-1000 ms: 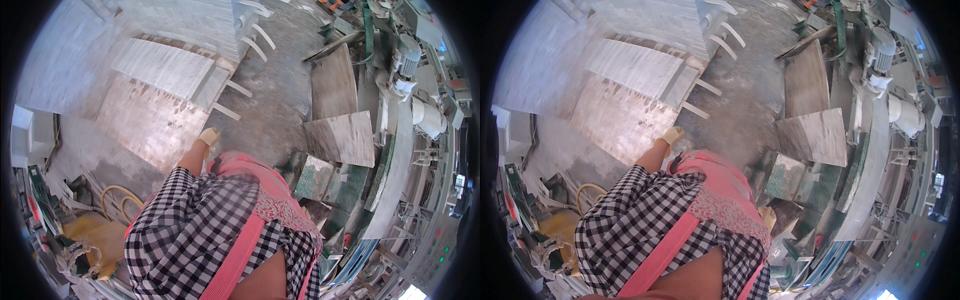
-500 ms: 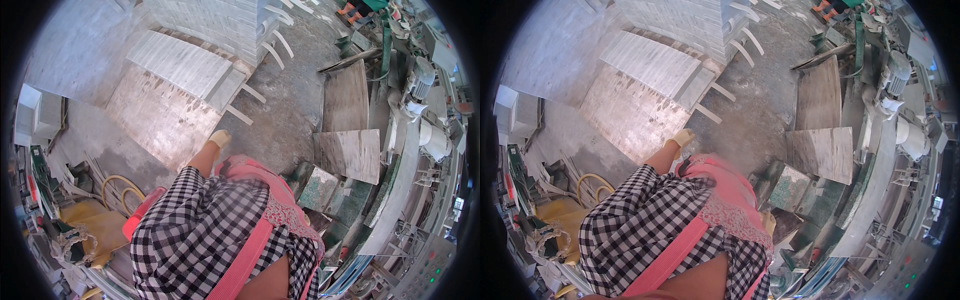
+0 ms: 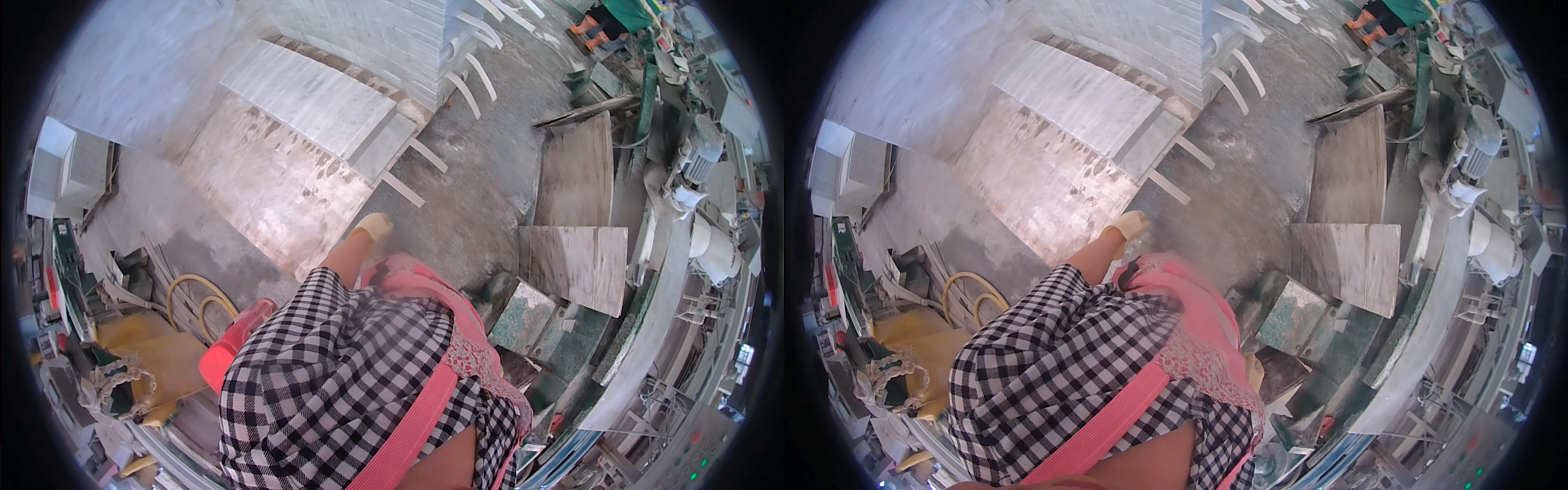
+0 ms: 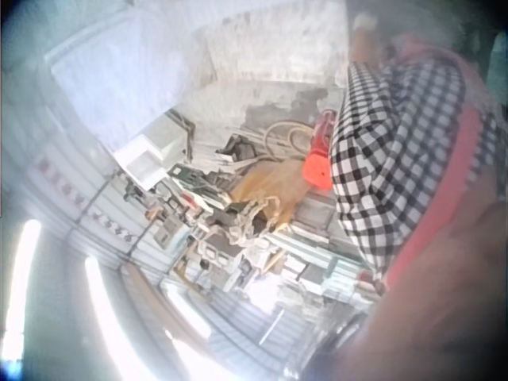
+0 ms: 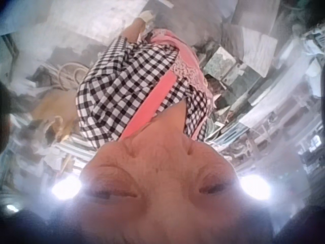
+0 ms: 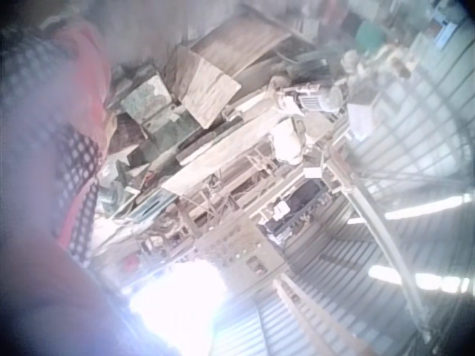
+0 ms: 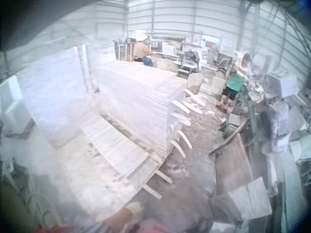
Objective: The person repeatedly picks up rectangular planks, places them on a belt sander, and moves them back and forth to smooth the edges. After sanding, the person stacks the finished planks on a nearby table. The process is repeated for several planks throughout the clip.
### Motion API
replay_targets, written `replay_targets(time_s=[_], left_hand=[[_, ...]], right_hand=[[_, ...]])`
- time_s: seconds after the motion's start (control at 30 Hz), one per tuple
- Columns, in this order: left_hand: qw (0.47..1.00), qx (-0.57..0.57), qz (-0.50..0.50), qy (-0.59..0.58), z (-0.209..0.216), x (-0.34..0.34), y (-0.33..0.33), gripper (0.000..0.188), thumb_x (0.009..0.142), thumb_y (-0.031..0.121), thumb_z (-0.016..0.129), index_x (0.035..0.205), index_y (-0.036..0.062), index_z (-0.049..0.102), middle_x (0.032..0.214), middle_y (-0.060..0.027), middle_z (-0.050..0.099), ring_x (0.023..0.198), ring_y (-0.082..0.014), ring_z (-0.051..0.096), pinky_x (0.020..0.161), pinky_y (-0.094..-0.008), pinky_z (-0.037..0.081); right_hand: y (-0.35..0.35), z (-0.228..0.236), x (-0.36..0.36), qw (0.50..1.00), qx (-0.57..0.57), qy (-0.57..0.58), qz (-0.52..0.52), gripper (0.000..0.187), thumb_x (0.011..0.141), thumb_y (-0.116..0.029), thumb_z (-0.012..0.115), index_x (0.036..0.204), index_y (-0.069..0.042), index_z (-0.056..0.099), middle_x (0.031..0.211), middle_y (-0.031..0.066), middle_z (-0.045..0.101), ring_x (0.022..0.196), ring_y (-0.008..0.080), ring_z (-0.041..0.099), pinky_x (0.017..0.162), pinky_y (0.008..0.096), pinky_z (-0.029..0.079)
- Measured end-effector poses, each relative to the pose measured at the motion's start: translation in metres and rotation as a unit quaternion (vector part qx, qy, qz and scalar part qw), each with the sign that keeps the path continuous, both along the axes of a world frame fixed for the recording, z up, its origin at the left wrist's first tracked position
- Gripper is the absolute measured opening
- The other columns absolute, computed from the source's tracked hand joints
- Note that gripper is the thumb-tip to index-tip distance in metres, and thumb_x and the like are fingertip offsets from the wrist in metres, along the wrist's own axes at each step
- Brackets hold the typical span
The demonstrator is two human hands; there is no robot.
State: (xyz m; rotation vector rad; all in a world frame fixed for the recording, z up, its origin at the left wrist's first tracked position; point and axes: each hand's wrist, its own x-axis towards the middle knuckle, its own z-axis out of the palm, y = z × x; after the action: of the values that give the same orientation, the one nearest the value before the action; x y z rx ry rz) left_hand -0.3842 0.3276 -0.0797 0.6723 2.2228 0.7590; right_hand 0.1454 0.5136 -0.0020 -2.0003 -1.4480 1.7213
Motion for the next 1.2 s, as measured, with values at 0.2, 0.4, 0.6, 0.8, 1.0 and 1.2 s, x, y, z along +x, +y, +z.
replay_targets(time_s=[0.2,0.4,0.6,0.8,1.0,1.2], left_hand=[[1.000,0.014,0.008,-0.005,-0.001,-0.001,-0.001,0.042,0.085,0.037,0.056,0.090,-0.0019,0.069,0.088,-0.0259,0.068,0.087,-0.0436,0.066,0.079,-0.0501,0.050],[1.000,0.019,-0.005,-0.008,-0.009,-0.006,-0.007,0.042,0.084,0.037,0.056,0.093,-0.0012,0.069,0.090,-0.0254,0.069,0.087,-0.0414,0.067,0.078,-0.0489,0.051],[0.993,0.011,-0.100,-0.055,-0.047,-0.027,-0.026,0.038,0.091,0.033,0.050,0.101,0.0017,0.069,0.106,-0.0266,0.067,0.101,-0.0401,0.064,0.088,-0.0498,0.051],[0.888,0.049,-0.413,0.198,-0.073,-0.071,-0.044,0.012,0.076,0.018,0.070,0.078,0.0100,0.061,0.076,-0.0141,0.063,0.074,-0.0346,0.063,0.064,-0.0448,0.051],[0.928,-0.023,-0.065,-0.366,-0.084,-0.087,-0.005,0.014,0.086,0.016,0.059,0.074,0.0094,0.054,0.061,0.0015,0.050,0.050,-0.0095,0.043,0.045,-0.0269,0.032],[0.926,-0.032,-0.202,-0.318,-0.049,-0.079,0.084,0.024,0.088,0.020,0.060,0.067,0.0114,0.052,0.057,0.0022,0.048,0.047,-0.0093,0.041,0.041,-0.0291,0.028]], right_hand=[[-0.009,0.048,-0.040,1.000,-0.014,0.001,-0.001,0.035,0.099,-0.032,0.058,0.104,0.001,0.065,0.093,0.0087,0.072,0.083,0.0160,0.068,0.073,0.0276,0.051],[-0.014,0.075,-0.064,1.000,-0.015,0.001,0.017,0.036,0.099,-0.033,0.058,0.104,0.001,0.065,0.094,0.0098,0.072,0.085,0.0169,0.068,0.074,0.0282,0.051],[-0.016,0.051,-0.047,0.996,0.025,-0.047,0.069,0.044,0.097,-0.037,0.058,0.112,0.003,0.064,0.097,0.0140,0.074,0.090,0.0202,0.071,0.078,0.0308,0.051],[-0.053,0.025,-0.049,0.951,0.276,-0.079,0.116,0.042,0.097,-0.038,0.056,0.099,0.001,0.069,0.081,0.0062,0.069,0.078,0.0151,0.065,0.074,0.0315,0.050],[-0.095,0.061,-0.061,0.970,0.110,-0.183,-0.113,0.040,0.091,-0.040,0.057,0.100,-0.004,0.071,0.088,0.0048,0.071,0.084,0.0147,0.064,0.078,0.0324,0.048],[-0.181,0.031,-0.017,0.957,0.019,-0.282,-0.065,0.047,0.093,-0.044,0.054,0.130,-0.017,0.065,0.135,0.0107,0.062,0.127,0.0291,0.057,0.102,0.0445,0.047]])
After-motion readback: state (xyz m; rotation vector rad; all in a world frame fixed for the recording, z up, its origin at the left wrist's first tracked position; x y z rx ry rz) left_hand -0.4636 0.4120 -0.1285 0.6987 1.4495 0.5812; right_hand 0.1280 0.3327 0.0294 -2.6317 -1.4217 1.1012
